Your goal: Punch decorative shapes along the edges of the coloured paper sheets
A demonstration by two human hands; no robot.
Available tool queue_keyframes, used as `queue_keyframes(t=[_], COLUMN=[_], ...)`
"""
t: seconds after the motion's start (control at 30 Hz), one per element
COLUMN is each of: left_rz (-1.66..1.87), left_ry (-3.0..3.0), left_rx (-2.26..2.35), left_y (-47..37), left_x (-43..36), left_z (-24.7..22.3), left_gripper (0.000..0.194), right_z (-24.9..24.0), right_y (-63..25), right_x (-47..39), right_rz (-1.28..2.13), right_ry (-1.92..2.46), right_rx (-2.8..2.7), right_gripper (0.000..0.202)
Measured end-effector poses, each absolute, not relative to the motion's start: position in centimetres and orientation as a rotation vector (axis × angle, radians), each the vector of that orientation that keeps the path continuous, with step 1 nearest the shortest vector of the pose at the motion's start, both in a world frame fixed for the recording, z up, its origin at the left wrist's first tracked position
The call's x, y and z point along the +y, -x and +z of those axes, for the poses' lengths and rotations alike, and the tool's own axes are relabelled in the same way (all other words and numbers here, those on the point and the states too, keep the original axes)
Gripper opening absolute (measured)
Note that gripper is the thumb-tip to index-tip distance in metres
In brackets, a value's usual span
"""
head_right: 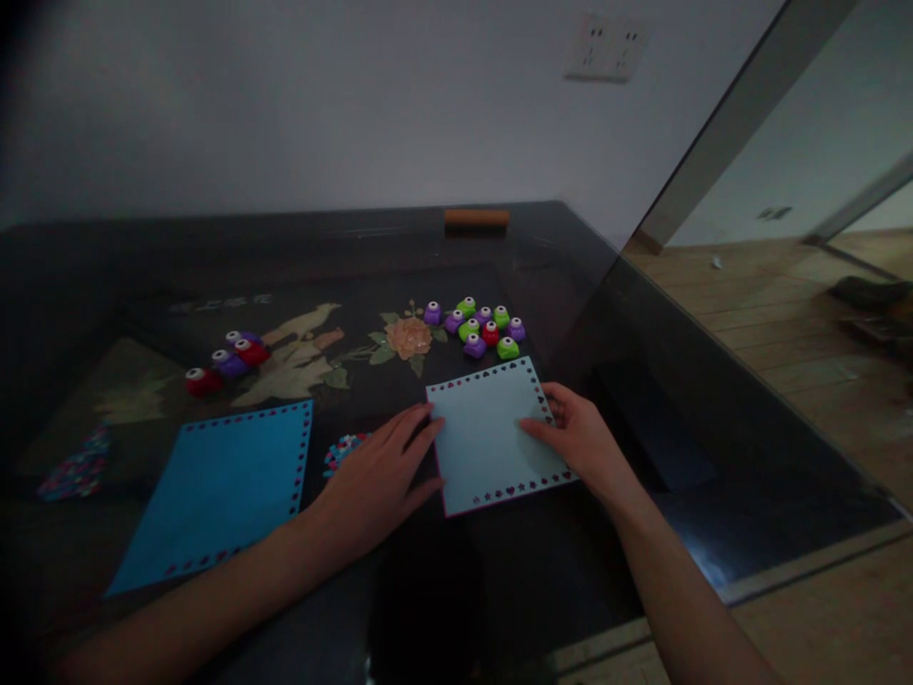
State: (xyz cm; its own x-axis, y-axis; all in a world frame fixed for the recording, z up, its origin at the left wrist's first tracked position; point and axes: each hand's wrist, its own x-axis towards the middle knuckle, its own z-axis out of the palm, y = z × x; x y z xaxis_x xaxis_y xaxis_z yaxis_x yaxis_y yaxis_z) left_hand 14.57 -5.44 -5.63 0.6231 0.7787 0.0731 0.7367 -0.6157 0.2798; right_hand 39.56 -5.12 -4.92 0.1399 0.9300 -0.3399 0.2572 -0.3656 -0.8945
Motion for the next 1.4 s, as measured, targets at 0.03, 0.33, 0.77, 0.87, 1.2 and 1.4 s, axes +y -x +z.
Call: queue_keyframes(t=[0.03,0.33,0.77,0.87,1.2,1.4], left_rz=[0.284,0.250,0.240,0.249,0.253,0.224], left_ry=[-2.624,-2.662,-2.660,-2.669,-2.722,-2.712], left_rx=[1.243,1.244,1.231,1.233,1.216,1.204], left_y=[-14.56,-14.57,-14.51,-14.50,-14.42,-14.38], left_x=[-5.44,-5.37,-5.45,-5.45,-5.34,-5.30], left_z=[-5.72,-5.59,-5.56,-5.65,-5.83,-5.84], left_gripper=[0.054,0.057,0.055,0.054,0.053,0.058], right_z=[-4.94,-5.07,-4.86,-4.97,-4.97,-4.90], right_y=[-39.57,-39.64,-39.62,-39.67,-39.68,-39.59], right_x=[-5.10,-5.08,-5.06,-5.07,-5.09,-5.08], right_rz=[1.256,1.227,1.195,1.201,1.193,1.169], right_ry=[1.737,1.760,1.789,1.773,1.752,1.754], right_rx=[-1.153,-1.196,-1.275,-1.272,-1.299,-1.299], right_gripper=[0.042,0.042,0.041,0.040,0.040,0.042])
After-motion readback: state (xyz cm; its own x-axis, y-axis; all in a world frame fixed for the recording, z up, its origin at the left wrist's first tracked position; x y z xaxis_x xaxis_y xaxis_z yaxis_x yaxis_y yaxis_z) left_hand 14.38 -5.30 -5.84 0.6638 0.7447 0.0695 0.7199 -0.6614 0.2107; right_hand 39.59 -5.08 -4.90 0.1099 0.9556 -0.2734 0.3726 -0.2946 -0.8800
